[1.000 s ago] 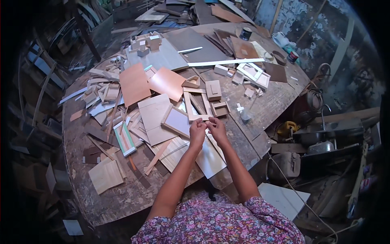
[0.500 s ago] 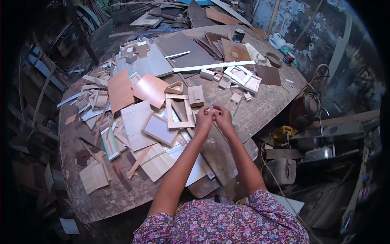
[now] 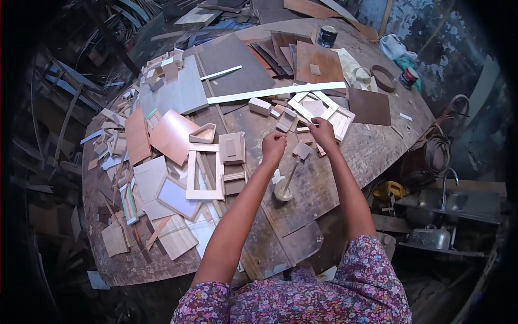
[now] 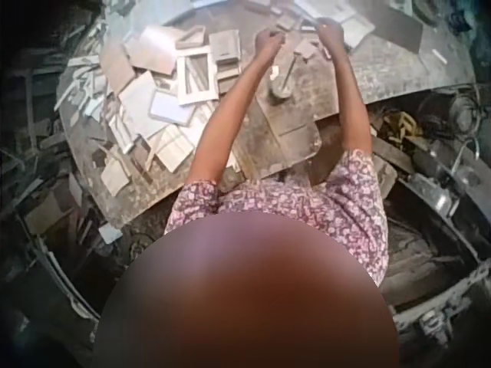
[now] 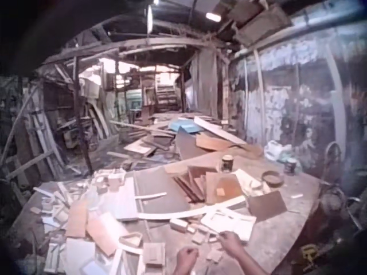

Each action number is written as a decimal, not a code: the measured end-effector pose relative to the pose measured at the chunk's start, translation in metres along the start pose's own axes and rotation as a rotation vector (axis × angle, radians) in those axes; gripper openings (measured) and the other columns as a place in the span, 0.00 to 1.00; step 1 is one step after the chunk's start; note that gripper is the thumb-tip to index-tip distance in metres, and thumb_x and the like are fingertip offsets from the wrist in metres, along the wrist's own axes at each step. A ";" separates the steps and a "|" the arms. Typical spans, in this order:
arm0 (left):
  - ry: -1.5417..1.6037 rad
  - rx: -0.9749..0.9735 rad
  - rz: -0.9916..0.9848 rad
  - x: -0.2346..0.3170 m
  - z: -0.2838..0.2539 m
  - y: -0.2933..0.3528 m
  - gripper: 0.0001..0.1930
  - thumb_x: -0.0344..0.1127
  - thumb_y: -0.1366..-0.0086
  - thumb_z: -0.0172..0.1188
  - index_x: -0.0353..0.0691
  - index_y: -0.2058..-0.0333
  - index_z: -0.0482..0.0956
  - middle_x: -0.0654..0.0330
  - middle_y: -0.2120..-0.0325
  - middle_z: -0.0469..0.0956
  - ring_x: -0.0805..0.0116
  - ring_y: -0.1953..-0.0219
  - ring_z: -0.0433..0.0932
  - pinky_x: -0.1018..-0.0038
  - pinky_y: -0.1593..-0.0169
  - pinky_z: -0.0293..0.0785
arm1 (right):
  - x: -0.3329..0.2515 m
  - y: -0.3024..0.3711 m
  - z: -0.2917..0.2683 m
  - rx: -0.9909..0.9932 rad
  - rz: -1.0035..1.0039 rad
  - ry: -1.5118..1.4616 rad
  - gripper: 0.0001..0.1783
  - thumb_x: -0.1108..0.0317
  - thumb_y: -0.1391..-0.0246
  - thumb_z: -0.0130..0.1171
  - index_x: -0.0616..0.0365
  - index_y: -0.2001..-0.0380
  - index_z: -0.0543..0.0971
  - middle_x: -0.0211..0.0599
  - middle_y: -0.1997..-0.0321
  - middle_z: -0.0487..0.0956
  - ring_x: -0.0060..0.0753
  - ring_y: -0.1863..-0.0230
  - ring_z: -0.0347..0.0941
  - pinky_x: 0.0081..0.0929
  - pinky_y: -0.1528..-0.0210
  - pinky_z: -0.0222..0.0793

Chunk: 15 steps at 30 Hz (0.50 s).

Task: Assembling small wooden frames or boxes using wood glue and measuring with a ruler.

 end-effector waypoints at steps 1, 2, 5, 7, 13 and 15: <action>-0.045 0.026 0.008 -0.004 -0.001 -0.012 0.06 0.27 0.49 0.52 0.35 0.71 0.75 0.63 0.78 0.74 0.78 0.78 0.72 0.83 0.76 0.66 | -0.004 -0.009 0.003 0.052 -0.113 0.132 0.20 0.63 0.59 0.59 0.64 0.62 0.74 0.49 0.61 0.75 0.49 0.61 0.71 0.33 0.58 0.67; -0.090 0.050 0.015 -0.008 -0.002 -0.023 0.05 0.26 0.49 0.52 0.35 0.72 0.75 0.63 0.80 0.74 0.78 0.79 0.72 0.83 0.77 0.66 | 0.002 -0.019 0.010 0.037 -0.107 0.248 0.23 0.64 0.61 0.60 0.63 0.59 0.72 0.48 0.59 0.74 0.49 0.58 0.69 0.34 0.56 0.66; -0.153 0.071 0.035 -0.023 0.005 -0.042 0.05 0.25 0.51 0.53 0.34 0.74 0.75 0.62 0.81 0.74 0.77 0.80 0.71 0.82 0.77 0.66 | 0.025 -0.037 0.030 -0.003 -0.130 0.526 0.35 0.66 0.69 0.64 0.57 0.51 0.66 0.42 0.53 0.67 0.45 0.52 0.61 0.43 0.57 0.63; -0.203 0.092 0.054 -0.028 0.006 -0.055 0.04 0.25 0.51 0.54 0.33 0.74 0.76 0.62 0.81 0.74 0.76 0.80 0.71 0.82 0.77 0.66 | 0.032 -0.043 0.043 -0.009 -0.198 0.641 0.35 0.68 0.71 0.63 0.55 0.52 0.66 0.39 0.55 0.66 0.42 0.52 0.60 0.48 0.59 0.61; -0.257 0.016 0.014 -0.043 0.033 -0.078 0.03 0.26 0.51 0.54 0.33 0.77 0.76 0.62 0.82 0.74 0.76 0.81 0.70 0.81 0.76 0.66 | 0.035 -0.052 0.048 0.083 -0.274 0.722 0.18 0.73 0.63 0.53 0.57 0.63 0.70 0.40 0.62 0.68 0.40 0.57 0.63 0.49 0.57 0.58; -0.284 -0.018 -0.019 -0.051 0.039 -0.085 0.04 0.27 0.51 0.55 0.33 0.76 0.76 0.62 0.82 0.74 0.77 0.81 0.70 0.81 0.76 0.66 | 0.024 -0.053 0.050 0.101 -0.376 0.783 0.09 0.75 0.58 0.46 0.59 0.69 0.71 0.41 0.67 0.70 0.39 0.61 0.66 0.47 0.59 0.56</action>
Point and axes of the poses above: each hand's wrist, its own y-axis away from the middle knuckle, its own z-axis out of the palm, x = y × z, the point moved 8 cm from there along -y, towards the middle knuckle
